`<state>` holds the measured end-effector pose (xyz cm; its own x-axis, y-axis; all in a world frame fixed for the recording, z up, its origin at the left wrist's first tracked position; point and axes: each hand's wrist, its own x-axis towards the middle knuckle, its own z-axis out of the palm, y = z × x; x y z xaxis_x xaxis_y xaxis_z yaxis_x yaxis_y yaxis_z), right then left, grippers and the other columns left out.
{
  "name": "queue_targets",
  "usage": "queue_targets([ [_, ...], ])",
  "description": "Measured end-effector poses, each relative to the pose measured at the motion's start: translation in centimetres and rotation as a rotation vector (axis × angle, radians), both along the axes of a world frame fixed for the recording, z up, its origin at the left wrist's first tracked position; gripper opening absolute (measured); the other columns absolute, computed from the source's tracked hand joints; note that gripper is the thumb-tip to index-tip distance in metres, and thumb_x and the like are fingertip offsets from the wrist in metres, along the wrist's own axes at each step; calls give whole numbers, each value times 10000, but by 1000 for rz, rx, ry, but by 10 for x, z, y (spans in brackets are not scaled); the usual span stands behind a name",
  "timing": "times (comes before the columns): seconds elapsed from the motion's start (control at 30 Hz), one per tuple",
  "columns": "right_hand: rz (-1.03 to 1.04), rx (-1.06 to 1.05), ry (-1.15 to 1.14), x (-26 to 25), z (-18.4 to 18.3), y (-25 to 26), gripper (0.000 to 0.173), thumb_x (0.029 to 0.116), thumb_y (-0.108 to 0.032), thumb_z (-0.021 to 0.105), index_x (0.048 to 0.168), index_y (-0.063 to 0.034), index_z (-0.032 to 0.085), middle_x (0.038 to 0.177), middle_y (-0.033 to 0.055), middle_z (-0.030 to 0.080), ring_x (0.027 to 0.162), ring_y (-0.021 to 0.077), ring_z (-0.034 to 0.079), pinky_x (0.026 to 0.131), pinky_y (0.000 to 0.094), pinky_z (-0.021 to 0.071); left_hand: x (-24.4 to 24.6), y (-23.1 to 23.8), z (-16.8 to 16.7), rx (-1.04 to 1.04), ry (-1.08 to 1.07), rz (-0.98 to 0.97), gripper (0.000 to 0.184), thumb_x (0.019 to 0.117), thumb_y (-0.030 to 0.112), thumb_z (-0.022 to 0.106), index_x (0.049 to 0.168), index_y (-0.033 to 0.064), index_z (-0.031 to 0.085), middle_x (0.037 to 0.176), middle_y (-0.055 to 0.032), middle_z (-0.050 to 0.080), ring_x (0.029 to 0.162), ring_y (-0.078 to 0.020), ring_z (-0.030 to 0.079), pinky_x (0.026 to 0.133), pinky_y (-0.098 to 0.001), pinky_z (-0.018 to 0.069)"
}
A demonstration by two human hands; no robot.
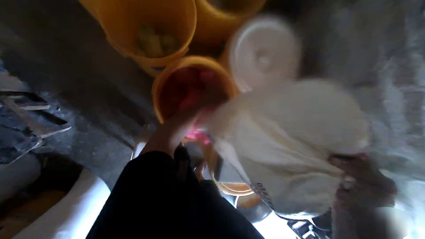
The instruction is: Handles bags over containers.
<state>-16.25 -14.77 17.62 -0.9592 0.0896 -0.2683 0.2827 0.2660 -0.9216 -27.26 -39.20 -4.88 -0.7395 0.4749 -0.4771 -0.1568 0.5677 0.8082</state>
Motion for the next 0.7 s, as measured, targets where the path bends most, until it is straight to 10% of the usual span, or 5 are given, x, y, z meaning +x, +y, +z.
queue_targets([
  [0.13,-80,-116,-89,4,7,-5,316,817,49,491,898,-177,697,791,-79,747,703,3,700,645,193,604,1,14,10,-44,-43,19,384,1088,157,493,1411,-40,554,1451,-242,556,1375,-375,515,1177,-516,354],
  [0.23,-145,-80,-9,5,3,-26,443,962,69,308,855,-194,648,763,-148,721,692,-67,664,646,125,564,11,-3,13,-55,42,122,398,1074,207,535,1409,-4,574,1429,-236,575,1353,-391,529,1145,-551,375],
  [0.43,-258,-249,-181,14,-42,-27,328,927,12,360,859,-158,631,712,-63,711,615,13,675,536,202,579,187,17,-36,52,-240,1288,622,970,298,702,1440,-47,484,1388,-243,583,1294,-331,569,1099,-469,466],
  [0.53,-290,-274,-190,13,-37,-36,374,971,-30,321,825,-179,631,691,-80,698,616,-7,663,547,186,567,225,53,-69,336,-807,1358,601,1020,344,648,1456,-20,453,1343,-264,570,1154,-353,594,947,-511,507],
  [0.7,-334,-203,-62,1,-4,-38,445,1035,-28,270,801,-186,615,660,-115,675,589,-41,634,544,144,544,209,62,-69,406,-540,1550,365,1051,157,579,1307,-102,575,1259,-267,637,1142,-305,651,990,-432,544],
])
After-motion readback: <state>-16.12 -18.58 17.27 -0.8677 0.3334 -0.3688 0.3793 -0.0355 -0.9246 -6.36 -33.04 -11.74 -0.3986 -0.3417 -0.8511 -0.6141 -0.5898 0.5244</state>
